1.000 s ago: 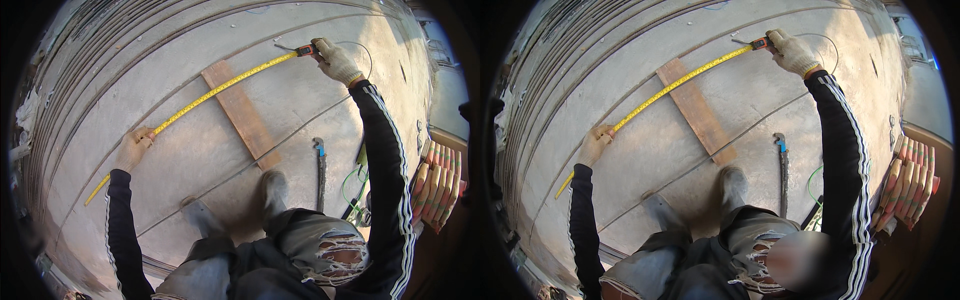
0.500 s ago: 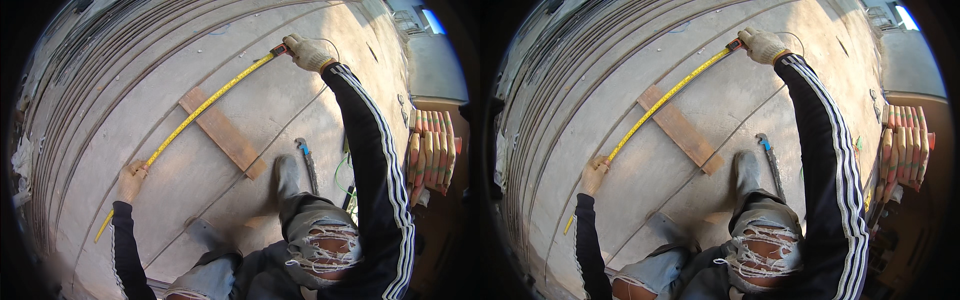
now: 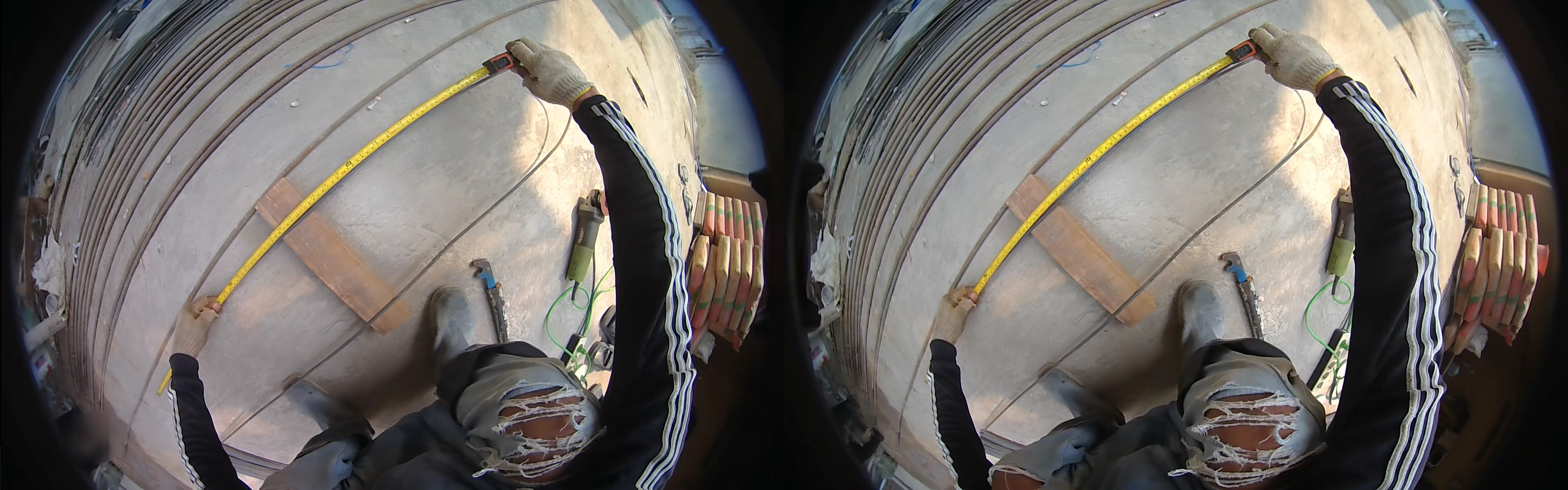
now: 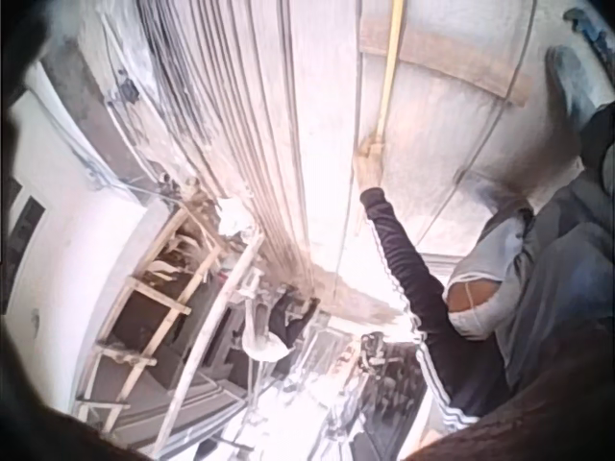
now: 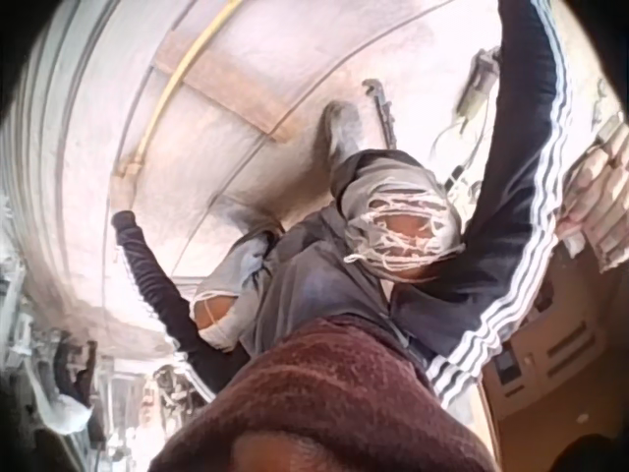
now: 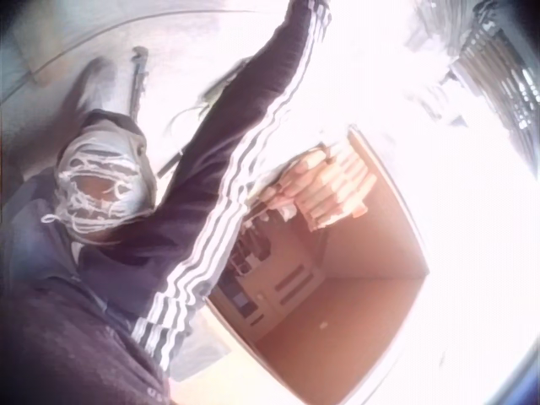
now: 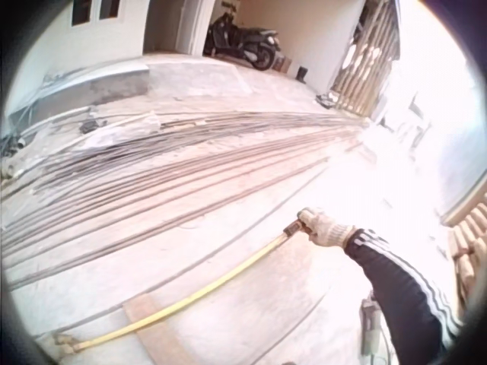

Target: The person measures a long metal rod with a tape measure and marks it with a pencil. Then they use an angle grinder to cut the rod into shorter pieces, producing sparks during cutting. The cut pieces are placed on the floor.

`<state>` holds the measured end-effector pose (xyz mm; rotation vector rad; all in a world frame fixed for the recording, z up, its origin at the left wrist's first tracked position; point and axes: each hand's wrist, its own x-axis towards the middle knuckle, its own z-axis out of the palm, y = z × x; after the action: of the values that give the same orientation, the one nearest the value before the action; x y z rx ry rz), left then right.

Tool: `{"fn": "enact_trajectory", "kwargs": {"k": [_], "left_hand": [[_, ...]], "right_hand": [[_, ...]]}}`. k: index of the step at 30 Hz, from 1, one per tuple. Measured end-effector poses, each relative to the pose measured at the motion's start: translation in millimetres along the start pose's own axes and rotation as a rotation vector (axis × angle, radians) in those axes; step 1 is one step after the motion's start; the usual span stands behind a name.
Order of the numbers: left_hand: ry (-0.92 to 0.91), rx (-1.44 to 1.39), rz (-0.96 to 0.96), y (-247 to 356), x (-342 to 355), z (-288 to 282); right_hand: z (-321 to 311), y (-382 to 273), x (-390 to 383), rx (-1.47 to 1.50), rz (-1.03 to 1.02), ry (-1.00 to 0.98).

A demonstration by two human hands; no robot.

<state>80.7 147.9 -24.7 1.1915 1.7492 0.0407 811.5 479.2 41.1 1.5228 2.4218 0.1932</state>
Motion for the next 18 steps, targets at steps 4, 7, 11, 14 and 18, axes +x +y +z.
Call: {"fn": "enact_trajectory", "kwargs": {"k": [4,7,11,14,18], "left_hand": [[0.006,0.012,-0.042,3,0,0],[0.016,0.030,-0.070,9,1,-1],[0.000,0.070,-0.100,17,3,-5],[-0.009,0.053,-0.093,20,5,-5],[0.005,0.108,-0.091,22,6,-5]], "right_hand": [[16,17,-3,0.049,-0.025,0.036],[29,22,-1,0.041,-0.051,0.080],[38,40,-3,0.080,-0.034,0.076],[44,60,-15,0.113,-0.018,0.074],[52,78,-28,0.128,0.004,0.082]]}}
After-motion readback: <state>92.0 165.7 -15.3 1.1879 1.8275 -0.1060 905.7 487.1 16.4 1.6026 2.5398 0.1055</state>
